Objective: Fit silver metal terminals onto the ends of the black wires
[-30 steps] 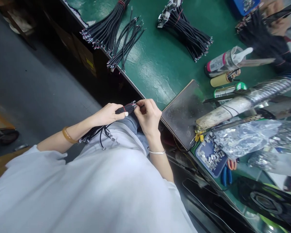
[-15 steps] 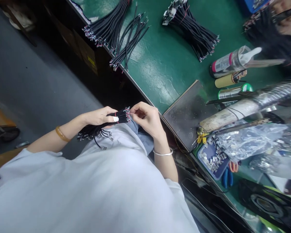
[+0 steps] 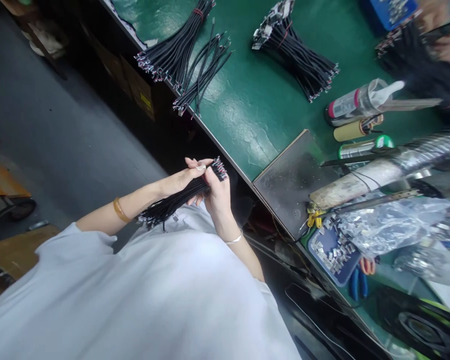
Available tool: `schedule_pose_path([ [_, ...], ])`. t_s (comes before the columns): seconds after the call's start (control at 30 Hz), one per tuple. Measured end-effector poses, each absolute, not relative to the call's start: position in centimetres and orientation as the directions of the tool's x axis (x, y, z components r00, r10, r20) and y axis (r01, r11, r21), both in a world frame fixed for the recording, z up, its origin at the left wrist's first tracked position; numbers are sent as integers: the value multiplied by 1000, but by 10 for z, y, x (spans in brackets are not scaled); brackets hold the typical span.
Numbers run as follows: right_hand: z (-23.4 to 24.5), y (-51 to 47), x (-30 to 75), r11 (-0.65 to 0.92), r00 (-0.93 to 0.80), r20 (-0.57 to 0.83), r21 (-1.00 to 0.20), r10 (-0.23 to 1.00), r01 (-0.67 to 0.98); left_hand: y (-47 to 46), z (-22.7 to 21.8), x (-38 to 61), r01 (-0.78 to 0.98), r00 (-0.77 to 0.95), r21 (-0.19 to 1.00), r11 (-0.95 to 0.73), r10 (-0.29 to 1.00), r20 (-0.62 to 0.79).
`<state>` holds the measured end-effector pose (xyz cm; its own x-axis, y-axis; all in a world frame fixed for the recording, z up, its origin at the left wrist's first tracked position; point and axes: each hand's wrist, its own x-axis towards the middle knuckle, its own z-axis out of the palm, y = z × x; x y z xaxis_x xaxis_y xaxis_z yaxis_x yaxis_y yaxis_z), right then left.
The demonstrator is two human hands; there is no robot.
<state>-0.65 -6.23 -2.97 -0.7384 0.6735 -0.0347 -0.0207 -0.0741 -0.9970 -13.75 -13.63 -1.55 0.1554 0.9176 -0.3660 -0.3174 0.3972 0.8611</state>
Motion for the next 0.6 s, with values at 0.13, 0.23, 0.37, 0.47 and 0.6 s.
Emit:
schedule_pose_path([
  [0.13, -6, -52, -11, 58, -574, 93, -995, 813, -80, -133, -11, -135, -85, 154, 950, 301, 946, -286],
  [0.23, 3, -47, -11, 79, -566, 188, -974, 803, -213, -129, -16, -127, -6, 20, 970, 243, 970, -243],
  [0.37, -3, -56, -7, 75, -614, 199, -972, 764, -223, -121, -26, -110, -62, -140, 996, 66, 987, -75],
  [0.47, -4, -55, 0, 32, -680, 83, -996, 729, -88, -117, -31, -100, -77, -214, 997, -27, 977, 10],
  [0.6, 5, -45, 7, 19, -598, 136, -980, 790, -198, -113, -29, -94, -56, -91, 995, 88, 992, -92],
])
